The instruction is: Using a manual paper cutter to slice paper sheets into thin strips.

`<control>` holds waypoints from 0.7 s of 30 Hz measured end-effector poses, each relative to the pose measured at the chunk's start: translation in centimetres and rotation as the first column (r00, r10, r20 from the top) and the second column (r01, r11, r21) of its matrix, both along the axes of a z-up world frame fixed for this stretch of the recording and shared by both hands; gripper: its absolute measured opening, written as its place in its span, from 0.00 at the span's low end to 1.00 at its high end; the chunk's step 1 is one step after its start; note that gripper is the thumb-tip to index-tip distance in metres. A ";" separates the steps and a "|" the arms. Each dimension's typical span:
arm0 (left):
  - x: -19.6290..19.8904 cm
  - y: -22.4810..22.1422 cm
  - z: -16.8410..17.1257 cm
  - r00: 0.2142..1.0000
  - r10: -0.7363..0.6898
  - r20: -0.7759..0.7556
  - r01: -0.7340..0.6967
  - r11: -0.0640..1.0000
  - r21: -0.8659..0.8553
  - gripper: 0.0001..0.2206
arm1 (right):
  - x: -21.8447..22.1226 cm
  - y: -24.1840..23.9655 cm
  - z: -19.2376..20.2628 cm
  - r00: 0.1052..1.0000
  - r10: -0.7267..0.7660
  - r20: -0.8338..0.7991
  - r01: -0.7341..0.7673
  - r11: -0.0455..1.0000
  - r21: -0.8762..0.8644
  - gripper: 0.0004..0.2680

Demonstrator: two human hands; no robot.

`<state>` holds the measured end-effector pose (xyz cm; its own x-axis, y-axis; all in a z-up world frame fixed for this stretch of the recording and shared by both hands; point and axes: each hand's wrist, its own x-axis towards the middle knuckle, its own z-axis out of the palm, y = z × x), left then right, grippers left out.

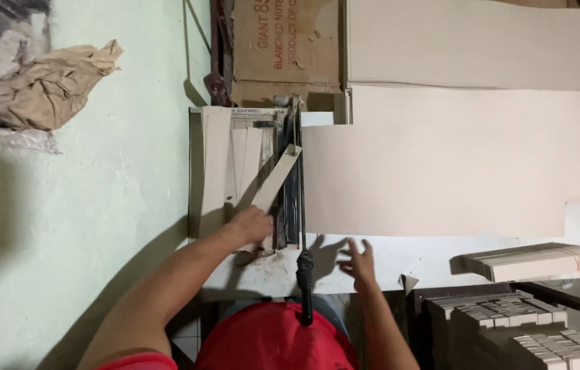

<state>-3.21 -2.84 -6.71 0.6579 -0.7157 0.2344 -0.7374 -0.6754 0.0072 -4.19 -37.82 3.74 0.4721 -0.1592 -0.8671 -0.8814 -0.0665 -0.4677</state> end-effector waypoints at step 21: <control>-7.7 -6.8 14.7 0.663 0.470 -0.583 -0.440 0.874 0.204 0.09 | -1.4 -2.9 -4.4 0.879 -0.468 0.090 0.442 0.871 0.214 0.09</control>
<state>-10.96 -9.61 7.96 0.8933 -0.2885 -0.3448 -0.1874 -0.9361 0.2976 -5.61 -40.74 -0.69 0.4995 -0.2312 -0.8349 -0.7208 0.4237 -0.5486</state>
